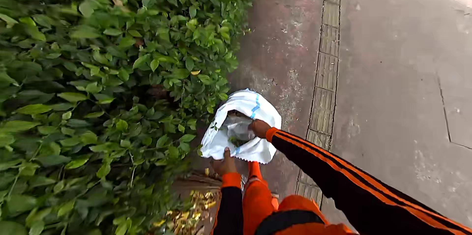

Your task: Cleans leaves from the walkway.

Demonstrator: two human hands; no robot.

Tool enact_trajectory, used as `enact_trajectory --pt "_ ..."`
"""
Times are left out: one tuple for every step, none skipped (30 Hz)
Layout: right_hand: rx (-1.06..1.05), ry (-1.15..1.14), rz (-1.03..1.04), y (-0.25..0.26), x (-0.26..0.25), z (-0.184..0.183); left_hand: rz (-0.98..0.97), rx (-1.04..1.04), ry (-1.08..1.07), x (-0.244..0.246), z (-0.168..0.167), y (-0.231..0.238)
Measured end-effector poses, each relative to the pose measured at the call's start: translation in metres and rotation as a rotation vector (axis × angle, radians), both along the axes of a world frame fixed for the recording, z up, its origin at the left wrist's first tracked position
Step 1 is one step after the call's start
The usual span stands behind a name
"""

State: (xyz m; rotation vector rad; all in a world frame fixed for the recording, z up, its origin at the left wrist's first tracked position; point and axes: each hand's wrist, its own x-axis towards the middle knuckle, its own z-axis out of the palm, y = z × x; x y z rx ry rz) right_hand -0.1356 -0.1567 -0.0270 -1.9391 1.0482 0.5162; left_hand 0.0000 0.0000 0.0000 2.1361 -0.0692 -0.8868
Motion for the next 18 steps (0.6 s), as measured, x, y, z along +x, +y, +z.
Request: enact_trajectory --pt "0.042 0.039 -0.013 -0.001 -0.003 -0.005 -0.016 -0.003 -0.021 0.001 0.001 0.008" --pt "0.027 0.014 -0.035 -0.002 -0.004 -0.015 -0.010 -0.029 -0.023 0.006 -0.001 0.012" --pt "-0.049 -0.059 -0.072 -0.003 -0.004 -0.025 0.023 -0.079 -0.006 0.010 -0.005 0.013" --pt "-0.156 -0.122 -0.120 -0.003 -0.004 -0.029 0.067 -0.147 0.035 0.012 -0.008 0.015" --pt "-0.250 -0.146 -0.167 -0.004 -0.004 -0.019 0.112 -0.199 0.079 0.013 -0.012 0.019" --pt "-0.332 -0.175 -0.214 -0.006 -0.004 -0.004 0.162 -0.231 0.108 0.014 -0.017 0.021" --pt "-0.416 -0.222 -0.255 -0.008 -0.005 0.007 0.203 -0.247 0.131 0.015 -0.020 0.022" --pt "-0.483 -0.267 -0.287 -0.009 -0.006 0.013 0.224 -0.253 0.147 0.016 -0.019 0.023" --pt "-0.526 -0.284 -0.319 -0.009 -0.006 0.014 0.243 -0.248 0.151 0.018 -0.017 0.024" --pt "-0.535 -0.254 -0.360 -0.010 -0.006 0.012 0.251 -0.245 0.149 0.019 -0.016 0.024" --pt "-0.508 -0.170 -0.406 -0.013 -0.006 0.007 0.246 -0.245 0.149 0.020 -0.014 0.023" --pt "-0.443 -0.037 -0.440 -0.016 -0.005 0.001 0.235 -0.242 0.147 0.020 -0.011 0.022" --pt "-0.369 0.103 -0.445 -0.021 -0.005 -0.007 0.228 -0.232 0.139 0.019 -0.008 0.022" --pt "-0.300 0.216 -0.439 -0.027 -0.007 -0.013 0.224 -0.216 0.127 0.018 -0.005 0.022" --pt "-0.262 0.289 -0.452 -0.037 -0.012 -0.013 0.222 -0.197 0.112 0.018 -0.001 0.023" --pt "-0.261 0.295 -0.523 -0.049 -0.019 -0.007 0.215 -0.184 0.094 0.021 0.001 0.023" --pt "-0.313 0.262 -0.613 -0.066 -0.026 0.005 0.208 -0.179 0.074 0.024 0.002 0.023" --pt "-0.399 0.225 -0.695 -0.084 -0.034 0.020 0.178 -0.185 0.059 0.027 0.003 0.024"
